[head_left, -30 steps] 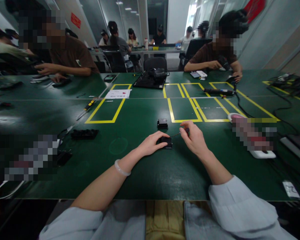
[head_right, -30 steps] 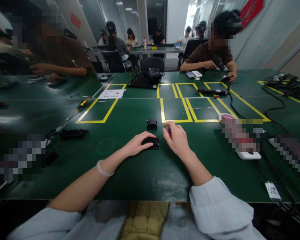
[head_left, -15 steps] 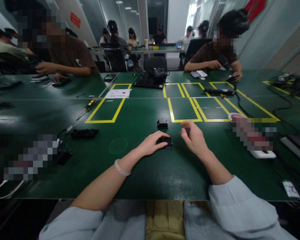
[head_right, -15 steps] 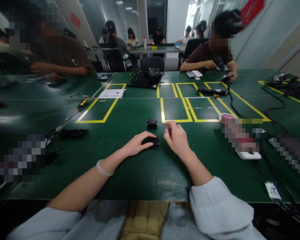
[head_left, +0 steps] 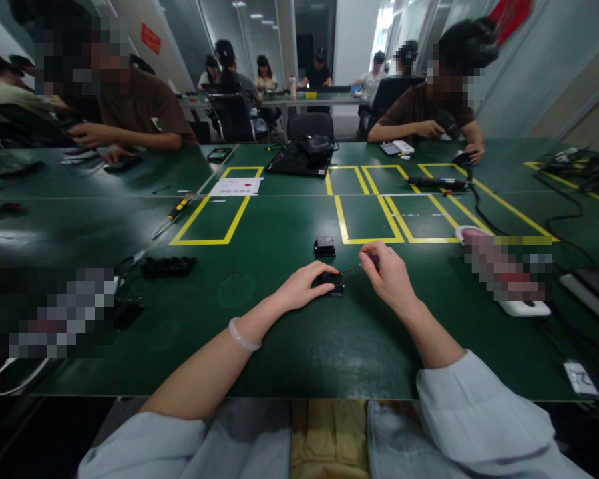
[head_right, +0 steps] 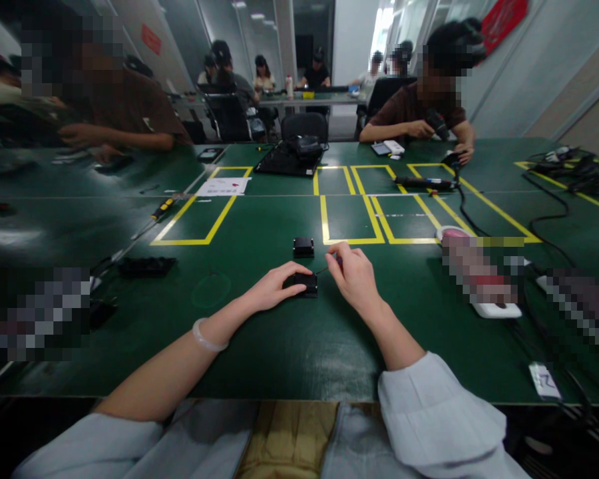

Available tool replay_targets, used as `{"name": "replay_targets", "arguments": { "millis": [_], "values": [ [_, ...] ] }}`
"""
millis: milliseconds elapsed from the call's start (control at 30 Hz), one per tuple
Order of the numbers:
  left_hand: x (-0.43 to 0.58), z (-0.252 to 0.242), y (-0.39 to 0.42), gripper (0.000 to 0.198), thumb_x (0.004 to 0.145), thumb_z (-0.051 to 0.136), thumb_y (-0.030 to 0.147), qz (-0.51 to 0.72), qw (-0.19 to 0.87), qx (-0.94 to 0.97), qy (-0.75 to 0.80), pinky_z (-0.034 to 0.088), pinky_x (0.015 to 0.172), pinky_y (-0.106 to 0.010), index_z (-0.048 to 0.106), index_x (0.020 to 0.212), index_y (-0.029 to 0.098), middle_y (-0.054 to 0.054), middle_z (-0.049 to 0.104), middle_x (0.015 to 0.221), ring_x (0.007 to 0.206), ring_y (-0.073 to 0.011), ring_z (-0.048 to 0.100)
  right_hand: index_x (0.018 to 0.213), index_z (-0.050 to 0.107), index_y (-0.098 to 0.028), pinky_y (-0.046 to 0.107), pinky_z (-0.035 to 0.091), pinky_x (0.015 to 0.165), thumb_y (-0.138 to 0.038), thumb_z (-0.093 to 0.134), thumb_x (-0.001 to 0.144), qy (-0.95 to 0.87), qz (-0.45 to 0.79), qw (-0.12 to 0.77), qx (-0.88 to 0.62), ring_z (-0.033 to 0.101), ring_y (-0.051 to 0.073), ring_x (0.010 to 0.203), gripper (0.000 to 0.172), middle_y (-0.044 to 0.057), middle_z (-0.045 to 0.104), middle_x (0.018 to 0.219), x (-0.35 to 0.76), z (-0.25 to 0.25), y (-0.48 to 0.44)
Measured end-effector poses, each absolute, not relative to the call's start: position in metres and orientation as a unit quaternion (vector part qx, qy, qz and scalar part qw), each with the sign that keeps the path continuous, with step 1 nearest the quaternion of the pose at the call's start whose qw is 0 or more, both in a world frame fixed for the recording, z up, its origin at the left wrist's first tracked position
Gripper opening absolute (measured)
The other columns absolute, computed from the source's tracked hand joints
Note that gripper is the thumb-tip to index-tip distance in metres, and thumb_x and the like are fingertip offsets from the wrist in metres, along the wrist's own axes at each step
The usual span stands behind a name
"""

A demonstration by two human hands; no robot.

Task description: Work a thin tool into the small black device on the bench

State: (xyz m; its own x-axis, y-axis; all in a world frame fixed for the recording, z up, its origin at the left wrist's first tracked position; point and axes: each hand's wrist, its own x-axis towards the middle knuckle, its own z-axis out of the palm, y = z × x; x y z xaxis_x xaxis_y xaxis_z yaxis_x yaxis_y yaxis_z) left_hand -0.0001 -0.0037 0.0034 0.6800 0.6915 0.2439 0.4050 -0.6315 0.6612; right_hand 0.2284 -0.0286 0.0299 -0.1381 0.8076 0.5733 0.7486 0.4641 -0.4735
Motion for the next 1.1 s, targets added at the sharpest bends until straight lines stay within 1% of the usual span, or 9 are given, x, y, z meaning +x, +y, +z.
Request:
{"name": "replay_targets", "arguments": {
  "millis": [200, 300, 433, 567, 667, 933, 1033, 1100],
  "values": [
    [-0.0005, 0.0032, -0.0034, 0.032, 0.093, 0.052, 0.038, 0.245, 0.291, 0.868, 0.319, 0.043, 0.095, -0.036, 0.056, 0.121, 0.023, -0.006, 0.060, 0.116, 0.107, -0.0218, 0.057, 0.102, 0.052, -0.021, 0.033, 0.044, 0.071, -0.028, 0.042, 0.091, -0.754, 0.024, 0.410, -0.512, 0.056, 0.019, 0.071, 0.016, 0.004, 0.060, 0.076, 0.2276, 0.0288, -0.0279],
    [-0.0003, 0.0032, -0.0035, 0.031, 0.093, 0.052, 0.037, 0.246, 0.290, 0.869, 0.317, 0.043, 0.095, -0.035, 0.056, 0.121, 0.023, -0.006, 0.060, 0.116, 0.107, -0.0214, 0.057, 0.102, 0.051, -0.021, 0.033, 0.044, 0.072, -0.025, 0.042, 0.090, -0.754, 0.033, 0.411, -0.512, 0.056, 0.019, 0.072, 0.016, 0.003, 0.060, 0.078, 0.2274, 0.0302, -0.0290],
    [0.0002, 0.0037, -0.0042, 0.031, 0.093, 0.052, 0.037, 0.244, 0.288, 0.869, 0.319, 0.043, 0.095, -0.035, 0.057, 0.120, 0.023, -0.006, 0.060, 0.116, 0.107, -0.0218, 0.057, 0.100, 0.052, -0.021, 0.033, 0.043, 0.073, -0.030, 0.041, 0.092, -0.758, 0.041, 0.404, -0.510, 0.057, 0.019, 0.074, 0.016, 0.004, 0.061, 0.080, 0.2277, 0.0317, -0.0298],
    [0.0002, 0.0043, -0.0045, 0.032, 0.093, 0.052, 0.038, 0.243, 0.290, 0.869, 0.320, 0.043, 0.095, -0.037, 0.056, 0.121, 0.023, -0.006, 0.060, 0.116, 0.107, -0.0223, 0.057, 0.099, 0.053, -0.021, 0.032, 0.043, 0.071, -0.040, 0.046, 0.092, -0.757, 0.045, 0.401, -0.514, 0.057, 0.020, 0.074, 0.022, 0.004, 0.062, 0.080, 0.2284, 0.0310, -0.0289],
    [-0.0001, 0.0042, -0.0042, 0.032, 0.093, 0.052, 0.038, 0.242, 0.290, 0.869, 0.319, 0.044, 0.095, -0.036, 0.056, 0.121, 0.023, -0.006, 0.060, 0.116, 0.107, -0.0221, 0.057, 0.099, 0.054, -0.022, 0.032, 0.042, 0.069, -0.043, 0.046, 0.092, -0.756, 0.043, 0.398, -0.518, 0.056, 0.020, 0.073, 0.024, 0.005, 0.063, 0.081, 0.2288, 0.0303, -0.0284],
    [-0.0007, 0.0023, -0.0034, 0.031, 0.093, 0.052, 0.036, 0.246, 0.287, 0.870, 0.317, 0.043, 0.094, -0.034, 0.056, 0.121, 0.024, -0.005, 0.060, 0.116, 0.107, -0.0209, 0.057, 0.095, 0.054, -0.022, 0.033, 0.043, 0.071, -0.042, 0.045, 0.093, -0.756, 0.050, 0.393, -0.521, 0.057, 0.020, 0.075, 0.022, 0.005, 0.064, 0.082, 0.2289, 0.0303, -0.0288],
    [-0.0009, 0.0014, -0.0033, 0.031, 0.093, 0.053, 0.036, 0.247, 0.286, 0.869, 0.319, 0.043, 0.094, -0.034, 0.056, 0.121, 0.024, -0.005, 0.060, 0.116, 0.107, -0.0211, 0.057, 0.094, 0.053, -0.022, 0.032, 0.043, 0.072, -0.038, 0.044, 0.093, -0.750, 0.062, 0.403, -0.521, 0.058, 0.020, 0.076, 0.018, 0.005, 0.064, 0.083, 0.2284, 0.0307, -0.0286],
    [-0.0009, 0.0015, -0.0034, 0.031, 0.093, 0.052, 0.036, 0.247, 0.287, 0.869, 0.318, 0.043, 0.094, -0.034, 0.056, 0.121, 0.024, -0.005, 0.060, 0.115, 0.107, -0.0211, 0.057, 0.096, 0.052, -0.022, 0.031, 0.043, 0.070, -0.034, 0.043, 0.093, -0.745, 0.075, 0.410, -0.521, 0.058, 0.019, 0.073, 0.015, 0.004, 0.064, 0.081, 0.2277, 0.0311, -0.0287]
  ]
}}
